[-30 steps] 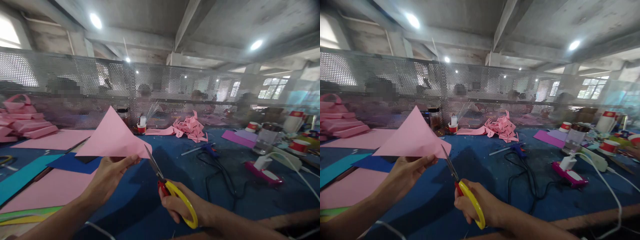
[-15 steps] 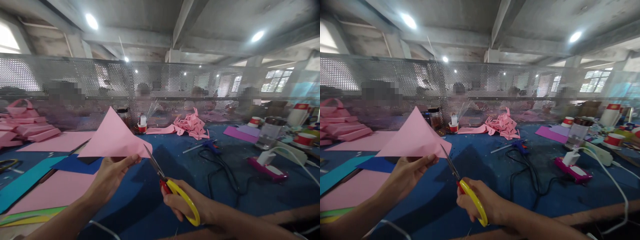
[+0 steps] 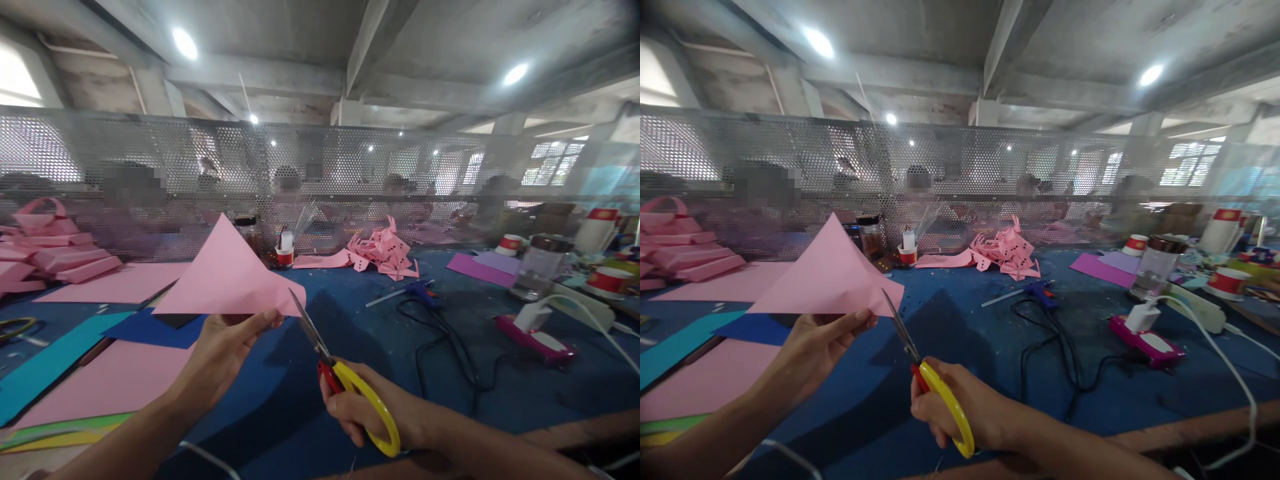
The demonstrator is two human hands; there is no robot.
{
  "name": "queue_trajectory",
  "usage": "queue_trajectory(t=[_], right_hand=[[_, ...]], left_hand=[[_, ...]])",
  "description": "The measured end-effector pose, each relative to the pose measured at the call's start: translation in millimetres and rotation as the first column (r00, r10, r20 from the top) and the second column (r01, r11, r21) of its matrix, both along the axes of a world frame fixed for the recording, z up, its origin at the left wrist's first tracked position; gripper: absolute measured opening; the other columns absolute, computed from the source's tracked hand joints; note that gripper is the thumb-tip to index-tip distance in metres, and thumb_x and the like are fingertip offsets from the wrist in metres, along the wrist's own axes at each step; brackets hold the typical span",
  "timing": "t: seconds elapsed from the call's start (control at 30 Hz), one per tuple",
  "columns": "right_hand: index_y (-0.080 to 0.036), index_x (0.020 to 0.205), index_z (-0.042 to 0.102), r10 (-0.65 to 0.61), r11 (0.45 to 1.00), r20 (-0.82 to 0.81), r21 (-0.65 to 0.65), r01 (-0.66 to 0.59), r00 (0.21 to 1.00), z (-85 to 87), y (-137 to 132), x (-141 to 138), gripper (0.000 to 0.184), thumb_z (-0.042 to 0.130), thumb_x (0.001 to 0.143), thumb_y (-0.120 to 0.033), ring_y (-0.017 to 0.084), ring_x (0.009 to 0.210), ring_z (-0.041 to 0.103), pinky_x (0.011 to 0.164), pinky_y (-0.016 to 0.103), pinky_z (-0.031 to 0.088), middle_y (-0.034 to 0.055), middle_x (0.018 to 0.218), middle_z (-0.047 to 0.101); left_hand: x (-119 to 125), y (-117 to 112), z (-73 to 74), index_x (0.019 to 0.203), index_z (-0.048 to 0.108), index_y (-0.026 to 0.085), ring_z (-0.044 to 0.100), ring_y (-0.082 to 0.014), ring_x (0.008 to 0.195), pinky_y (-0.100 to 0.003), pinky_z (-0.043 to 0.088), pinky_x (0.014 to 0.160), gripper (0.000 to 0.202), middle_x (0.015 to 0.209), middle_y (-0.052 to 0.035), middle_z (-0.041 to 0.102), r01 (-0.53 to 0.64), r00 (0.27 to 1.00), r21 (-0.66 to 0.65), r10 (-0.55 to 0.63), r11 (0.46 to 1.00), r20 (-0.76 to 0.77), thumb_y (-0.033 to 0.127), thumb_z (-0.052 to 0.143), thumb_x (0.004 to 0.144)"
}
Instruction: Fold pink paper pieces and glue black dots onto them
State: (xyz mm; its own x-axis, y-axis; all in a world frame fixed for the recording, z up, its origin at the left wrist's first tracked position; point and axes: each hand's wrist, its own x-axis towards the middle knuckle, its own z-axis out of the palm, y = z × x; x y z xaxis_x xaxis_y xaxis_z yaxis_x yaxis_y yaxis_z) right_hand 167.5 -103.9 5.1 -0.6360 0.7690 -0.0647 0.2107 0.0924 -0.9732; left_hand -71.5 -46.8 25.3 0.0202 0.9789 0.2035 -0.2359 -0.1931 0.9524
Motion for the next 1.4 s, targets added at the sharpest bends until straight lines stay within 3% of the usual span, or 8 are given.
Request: queue_trajectory(t=[0.3,0.47,0.93,1.23,1.4], right_hand=[[-0.020,0.089,0.052,0.007,1.000,0.002,-0.025,-0.007,1.000,-2.8,0.7,-1.1,0.007,0.050,0.083,-0.018,0.009,0.049,0.046,0.051,0.018,0.038,-0.0071,0.056,0.049],[-0.020,0.086,0.051,0.006,1.000,-0.002,0.003,-0.006,1.000,-4.9,1.3,-1.0,0.002,0.050,0.085,-0.022,0.009,0.049,0.045,0.051,0.018,0.037,-0.0066,0.053,0.048],[-0.020,0.076,0.049,-0.012,1.000,0.043,0.026,0.011,0.999,-6.9,1.9,-0.4,0.011,0.050,0.086,-0.024,0.010,0.046,0.044,0.050,0.020,0.037,-0.0059,0.049,0.048],[-0.020,0.073,0.047,-0.027,1.000,0.056,0.012,0.026,0.998,0.5,0.1,-2.6,0.014,0.051,0.086,-0.025,0.010,0.045,0.043,0.049,0.020,0.036,-0.0063,0.047,0.047],[-0.020,0.073,0.048,-0.008,1.000,0.030,0.019,0.008,1.000,-6.4,1.8,-1.0,0.015,0.051,0.086,-0.025,0.009,0.045,0.043,0.049,0.020,0.036,-0.0061,0.048,0.048]], left_hand=[[-0.8,-0.5,-0.7,0.083,0.077,0.018,0.069,-0.0142,0.079,-0.021,0.057,0.076,0.016,0.082,-0.0014,0.076,0.026,1.000,0.016,-0.026,1.000,-0.016,0.026,0.086,0.072],[-0.1,-0.4,-0.3,0.083,0.077,0.017,0.068,-0.0141,0.078,-0.022,0.058,0.075,0.015,0.082,-0.0018,0.075,0.038,0.999,0.039,-0.037,0.999,-0.022,0.025,0.085,0.073],[0.5,-0.8,-1.1,0.083,0.077,0.017,0.068,-0.0139,0.078,-0.021,0.058,0.074,0.017,0.081,-0.0014,0.075,0.026,0.999,0.034,-0.025,0.999,-0.024,0.026,0.086,0.072],[1.6,-2.7,0.7,0.083,0.077,0.017,0.068,-0.0148,0.079,-0.022,0.059,0.075,0.017,0.081,-0.0021,0.075,0.022,0.999,0.022,-0.022,1.000,-0.024,0.026,0.086,0.072],[1.9,-2.4,0.3,0.084,0.076,0.019,0.068,-0.0149,0.080,-0.021,0.059,0.075,0.018,0.082,-0.0009,0.075,0.019,0.999,0.025,-0.018,0.999,-0.034,0.027,0.086,0.071]])
